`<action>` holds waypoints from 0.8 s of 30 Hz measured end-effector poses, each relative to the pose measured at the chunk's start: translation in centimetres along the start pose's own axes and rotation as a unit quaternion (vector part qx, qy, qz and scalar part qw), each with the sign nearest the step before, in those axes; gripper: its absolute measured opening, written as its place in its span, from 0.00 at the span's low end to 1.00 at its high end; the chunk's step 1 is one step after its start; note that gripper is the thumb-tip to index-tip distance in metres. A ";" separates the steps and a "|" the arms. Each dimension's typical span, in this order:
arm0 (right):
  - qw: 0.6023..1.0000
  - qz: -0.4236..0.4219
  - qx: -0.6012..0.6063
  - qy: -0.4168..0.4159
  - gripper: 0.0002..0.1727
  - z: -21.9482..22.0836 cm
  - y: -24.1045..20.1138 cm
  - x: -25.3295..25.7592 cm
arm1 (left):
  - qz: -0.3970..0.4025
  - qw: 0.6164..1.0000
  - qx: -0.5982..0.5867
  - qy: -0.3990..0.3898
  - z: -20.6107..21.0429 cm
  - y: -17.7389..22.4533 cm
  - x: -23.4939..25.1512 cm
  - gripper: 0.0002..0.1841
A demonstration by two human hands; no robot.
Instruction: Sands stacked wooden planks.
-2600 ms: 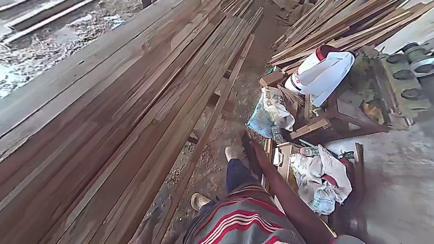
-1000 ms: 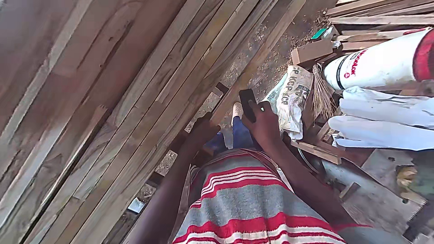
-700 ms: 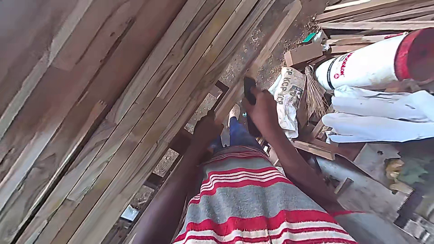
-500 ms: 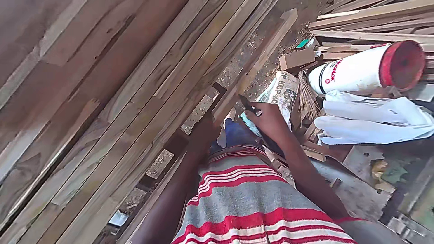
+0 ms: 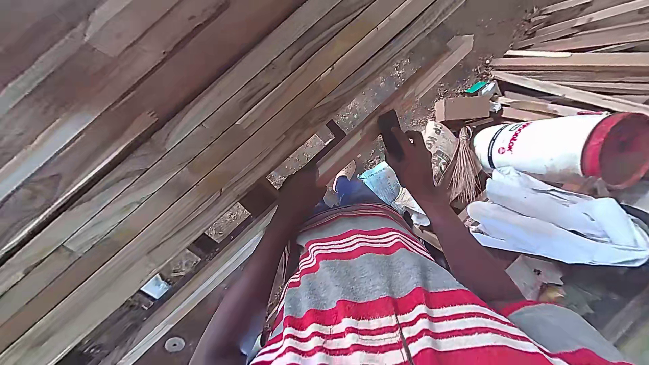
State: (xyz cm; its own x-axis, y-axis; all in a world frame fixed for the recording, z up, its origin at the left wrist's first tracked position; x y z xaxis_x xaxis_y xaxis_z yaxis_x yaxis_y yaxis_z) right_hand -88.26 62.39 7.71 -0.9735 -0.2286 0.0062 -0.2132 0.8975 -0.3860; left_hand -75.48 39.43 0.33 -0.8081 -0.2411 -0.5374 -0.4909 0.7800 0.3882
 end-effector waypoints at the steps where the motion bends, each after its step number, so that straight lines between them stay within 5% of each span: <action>1: 1.000 0.005 -0.015 -0.005 0.34 0.0 0.2 -1.0 | -0.003 1.000 0.004 0.002 0.0 0.1 -0.1 0.22; 7: 0.992 0.107 -0.061 -0.038 0.31 -4.2 0.0 -1.5 | 0.005 0.998 0.026 0.054 0.2 0.9 -1.0 0.31; 10: 0.984 0.144 -0.094 -0.046 0.27 -5.7 -1.4 1.9 | 0.051 0.987 0.031 0.150 0.5 1.7 -1.7 0.32; 14: 0.969 0.166 -0.149 -0.102 0.23 -4.0 -3.4 3.1 | 0.061 0.985 0.054 0.152 1.5 2.1 -2.1 0.32; 24: 0.958 0.156 -0.135 -0.199 0.21 -0.9 -8.1 -4.1 | 0.078 0.981 0.067 0.167 1.8 2.3 -2.4 0.29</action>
State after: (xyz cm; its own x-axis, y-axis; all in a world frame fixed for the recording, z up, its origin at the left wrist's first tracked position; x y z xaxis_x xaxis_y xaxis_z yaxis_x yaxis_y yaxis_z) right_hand -82.61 56.42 11.61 -0.8963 -0.0106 -0.4433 0.0174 0.9981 -0.0590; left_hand -74.14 42.86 1.17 -0.9428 -0.2701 -0.1956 -0.3228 0.8861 0.3326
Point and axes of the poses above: each hand's wrist, its own x-axis towards the middle knuckle, its own z-axis out of the palm, y = z × x, the point moved 9 cm from there along x, towards the middle knuckle, and after that the axes turned 12 degrees about y, right-handed, at the moved point
